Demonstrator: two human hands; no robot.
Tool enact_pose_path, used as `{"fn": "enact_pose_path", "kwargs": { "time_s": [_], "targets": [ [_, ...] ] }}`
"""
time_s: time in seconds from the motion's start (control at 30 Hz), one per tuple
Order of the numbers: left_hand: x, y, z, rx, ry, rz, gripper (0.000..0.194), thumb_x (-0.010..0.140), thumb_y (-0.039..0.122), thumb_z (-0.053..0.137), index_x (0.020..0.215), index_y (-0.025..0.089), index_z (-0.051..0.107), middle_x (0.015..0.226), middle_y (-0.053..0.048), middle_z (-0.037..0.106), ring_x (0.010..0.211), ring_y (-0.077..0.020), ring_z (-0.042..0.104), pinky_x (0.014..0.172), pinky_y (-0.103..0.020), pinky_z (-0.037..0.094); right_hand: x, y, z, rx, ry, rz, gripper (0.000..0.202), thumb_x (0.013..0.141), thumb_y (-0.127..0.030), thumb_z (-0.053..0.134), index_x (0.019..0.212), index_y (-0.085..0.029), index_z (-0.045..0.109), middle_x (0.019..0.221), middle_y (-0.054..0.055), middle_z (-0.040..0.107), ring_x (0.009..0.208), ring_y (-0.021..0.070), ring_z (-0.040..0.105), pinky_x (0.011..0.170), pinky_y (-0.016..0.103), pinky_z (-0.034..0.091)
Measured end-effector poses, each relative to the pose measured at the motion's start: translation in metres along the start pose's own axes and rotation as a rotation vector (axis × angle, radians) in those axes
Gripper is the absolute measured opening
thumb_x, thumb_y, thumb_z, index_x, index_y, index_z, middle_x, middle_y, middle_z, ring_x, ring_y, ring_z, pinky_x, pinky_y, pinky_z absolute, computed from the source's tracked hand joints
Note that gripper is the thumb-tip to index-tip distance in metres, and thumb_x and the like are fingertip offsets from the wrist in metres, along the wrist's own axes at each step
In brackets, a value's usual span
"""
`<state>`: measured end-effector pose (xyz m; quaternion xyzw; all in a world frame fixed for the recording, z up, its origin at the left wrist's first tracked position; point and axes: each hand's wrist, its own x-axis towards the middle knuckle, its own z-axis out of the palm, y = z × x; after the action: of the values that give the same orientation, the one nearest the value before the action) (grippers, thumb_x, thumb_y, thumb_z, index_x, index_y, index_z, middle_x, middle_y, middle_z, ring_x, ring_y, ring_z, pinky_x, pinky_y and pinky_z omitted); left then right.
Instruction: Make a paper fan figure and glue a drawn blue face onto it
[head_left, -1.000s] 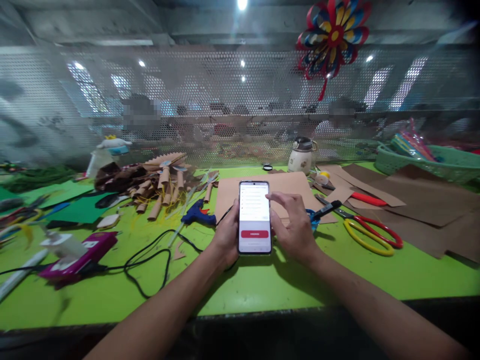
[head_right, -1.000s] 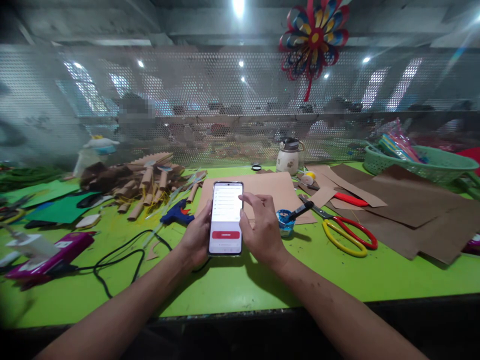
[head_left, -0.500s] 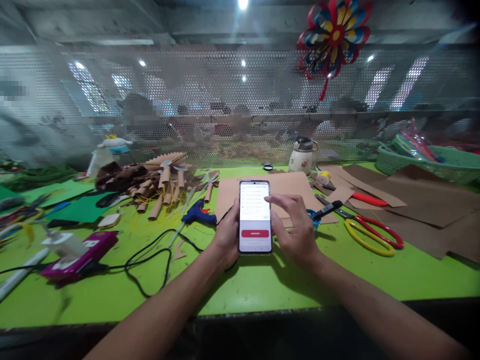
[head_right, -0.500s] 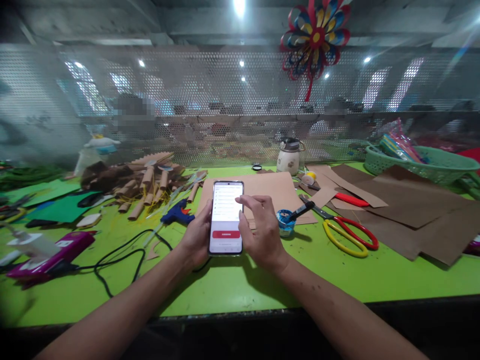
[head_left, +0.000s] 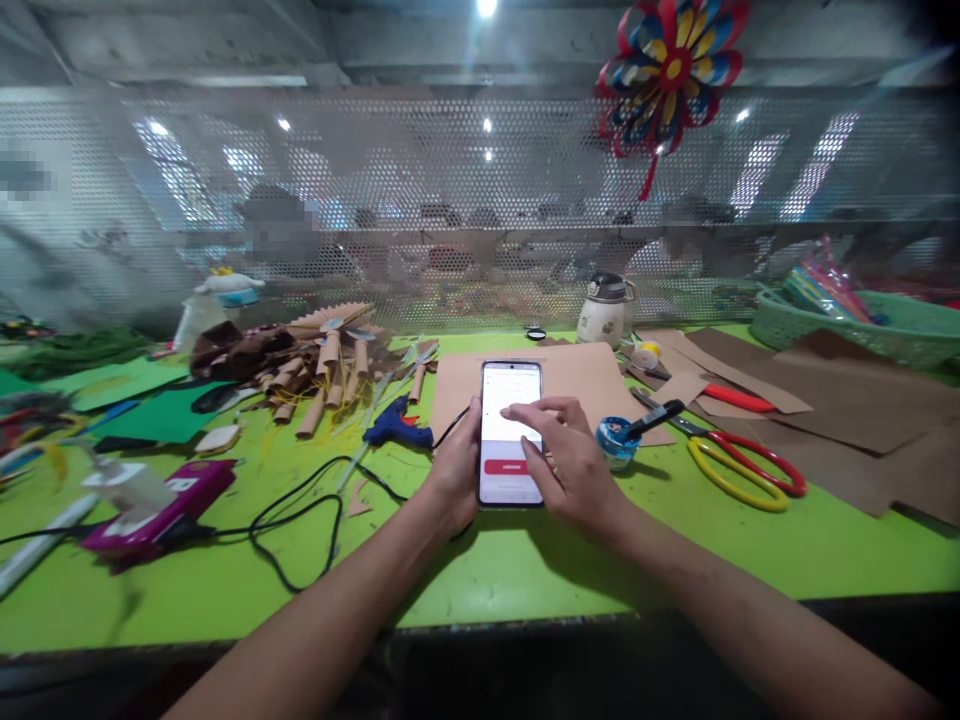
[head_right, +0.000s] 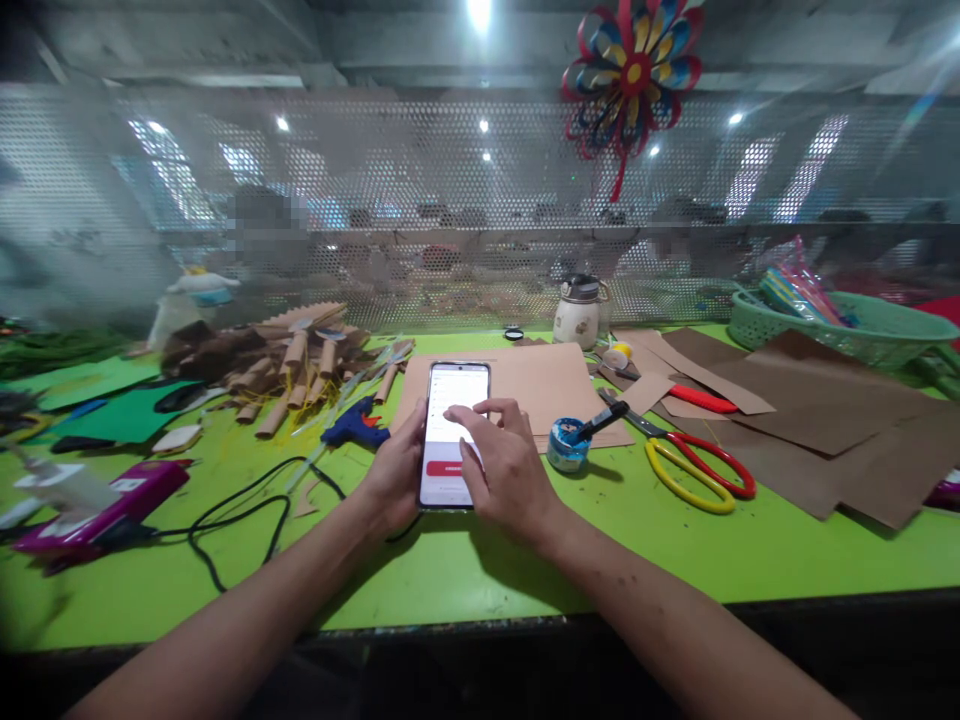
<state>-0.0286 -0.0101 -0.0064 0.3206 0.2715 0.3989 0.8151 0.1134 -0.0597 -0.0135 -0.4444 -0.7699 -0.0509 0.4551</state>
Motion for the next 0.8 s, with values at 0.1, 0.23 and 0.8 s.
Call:
{"fn": "enact_pose_path", "kwargs": {
  "time_s": [0.1, 0.23, 0.8],
  "targets": [
    [0.0002, -0.0004, -0.0002, 0.001, 0.008, 0.008, 0.048, 0.096, 0.045, 0.040, 0.122, 0.011, 0.060, 0.094, -0.014, 0.073, 0.073, -0.0266, 0.072, 0.071, -0.040, 0.057, 0.0001, 0.0007, 0.0010, -0.037, -0.025, 0.013, 0.044, 0.087, -0.010, 0.046, 0.129, -0.020, 0.050, 0.107, 0.012, 0.064, 0.108, 0.0309, 0.049, 0.082, 0.050, 0.046],
    [0.0011, -0.0013, -0.0013, -0.008, 0.009, 0.010, 0.047, 0.096, 0.045, 0.040, 0.121, 0.011, 0.060, 0.093, -0.014, 0.073, 0.073, -0.0268, 0.072, 0.072, -0.041, 0.057, -0.0008, 0.0008, 0.0001, 0.018, 0.019, 0.026, 0.043, 0.088, -0.009, 0.045, 0.129, -0.022, 0.050, 0.111, 0.010, 0.064, 0.106, 0.0293, 0.049, 0.083, 0.048, 0.047],
    [-0.0007, 0.0005, 0.0005, 0.026, 0.022, 0.023, 0.049, 0.096, 0.048, 0.038, 0.120, 0.012, 0.061, 0.095, -0.014, 0.073, 0.077, -0.0271, 0.072, 0.075, -0.041, 0.057, -0.0023, -0.0004, -0.0013, 0.060, 0.163, 0.044, 0.037, 0.087, -0.007, 0.048, 0.121, -0.020, 0.056, 0.102, 0.008, 0.064, 0.095, 0.0264, 0.049, 0.077, 0.043, 0.048]
  ]
}}
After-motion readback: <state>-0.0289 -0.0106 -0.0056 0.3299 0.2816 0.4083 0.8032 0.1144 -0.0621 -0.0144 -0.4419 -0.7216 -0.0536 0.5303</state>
